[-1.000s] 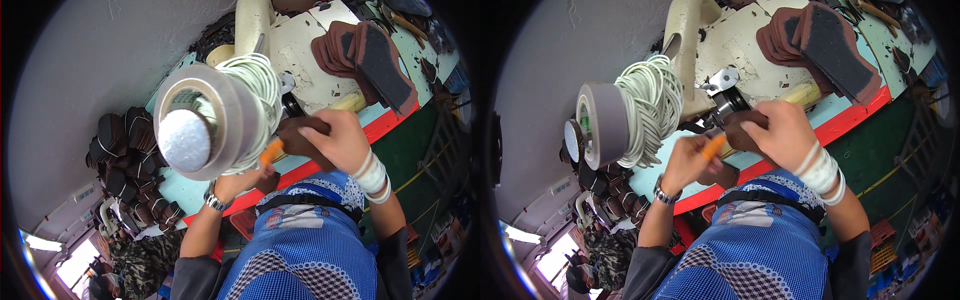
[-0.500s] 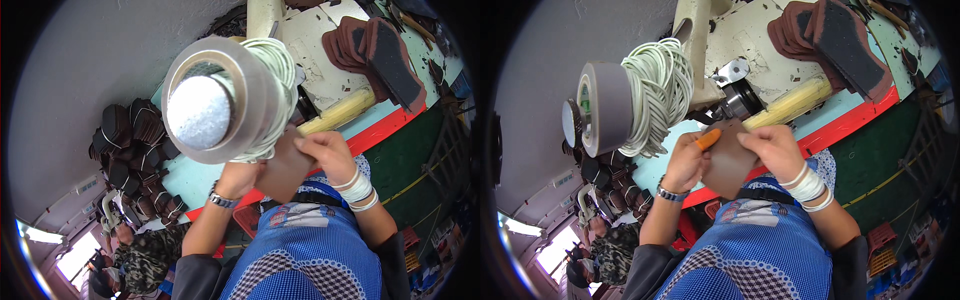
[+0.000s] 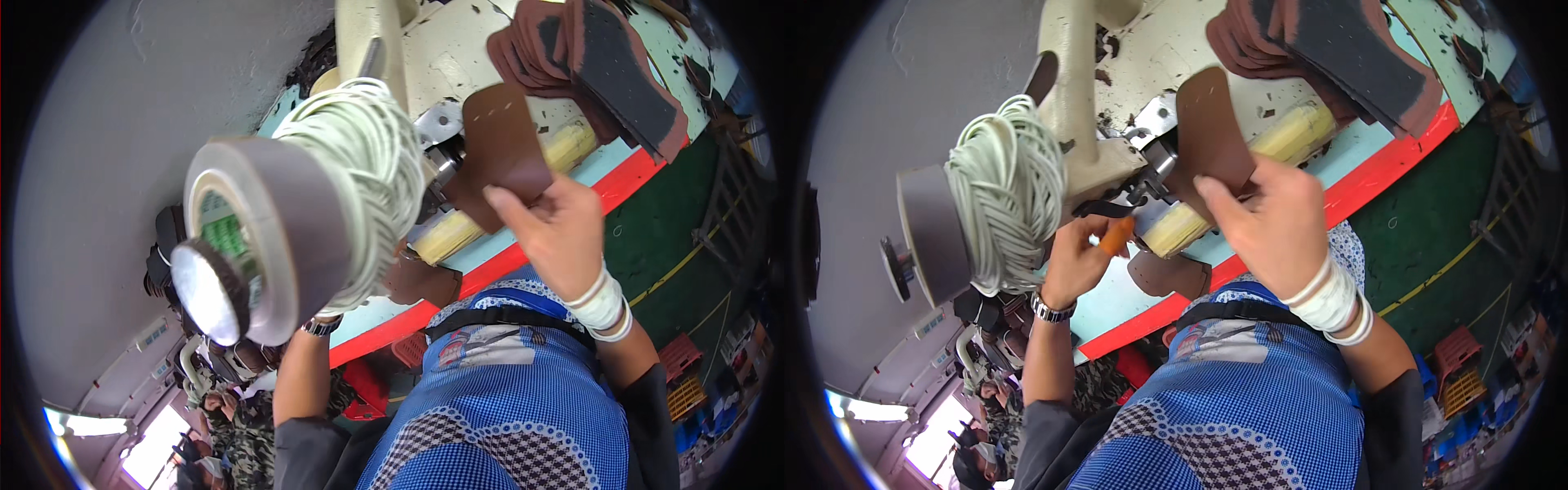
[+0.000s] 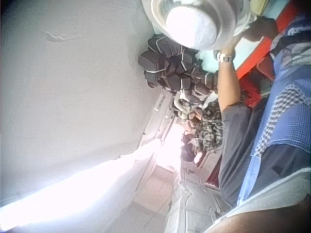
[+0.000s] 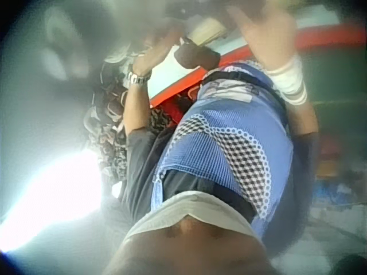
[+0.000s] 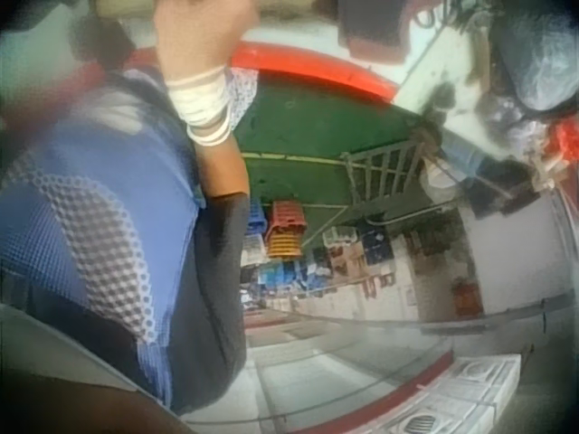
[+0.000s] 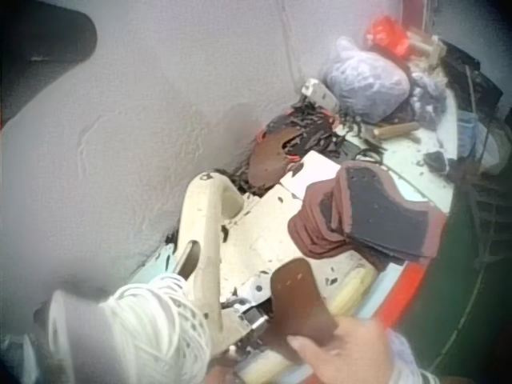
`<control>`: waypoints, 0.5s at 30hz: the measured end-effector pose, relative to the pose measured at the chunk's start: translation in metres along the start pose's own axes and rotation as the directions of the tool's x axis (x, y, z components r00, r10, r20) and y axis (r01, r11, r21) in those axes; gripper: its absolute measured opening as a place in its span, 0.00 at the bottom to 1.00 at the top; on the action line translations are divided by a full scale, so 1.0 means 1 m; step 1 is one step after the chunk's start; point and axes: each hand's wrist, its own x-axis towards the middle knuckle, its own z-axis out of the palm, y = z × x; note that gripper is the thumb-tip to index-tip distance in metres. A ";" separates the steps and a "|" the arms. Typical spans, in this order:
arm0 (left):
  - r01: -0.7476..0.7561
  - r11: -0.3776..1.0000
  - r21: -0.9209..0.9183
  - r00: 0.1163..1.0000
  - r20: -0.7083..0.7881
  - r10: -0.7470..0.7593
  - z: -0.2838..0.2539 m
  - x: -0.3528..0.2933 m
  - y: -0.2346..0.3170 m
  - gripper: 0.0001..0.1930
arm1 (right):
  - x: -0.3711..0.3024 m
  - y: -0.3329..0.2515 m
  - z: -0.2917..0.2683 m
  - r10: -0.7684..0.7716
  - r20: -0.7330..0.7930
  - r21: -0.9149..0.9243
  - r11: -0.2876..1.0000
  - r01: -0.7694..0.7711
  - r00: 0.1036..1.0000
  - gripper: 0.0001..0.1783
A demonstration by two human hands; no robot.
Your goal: The person feeds leather pieces through an edge skiving machine by hand, bundles a finished stack with a rubber band, and places it into a basket before feeding more leather pieces into the machine.
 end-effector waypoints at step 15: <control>-0.195 0.979 -0.068 0.933 -0.320 0.164 0.072 -0.068 -0.076 0.16 | -0.039 0.022 0.004 -0.300 0.493 -0.260 0.845 0.468 0.816 0.10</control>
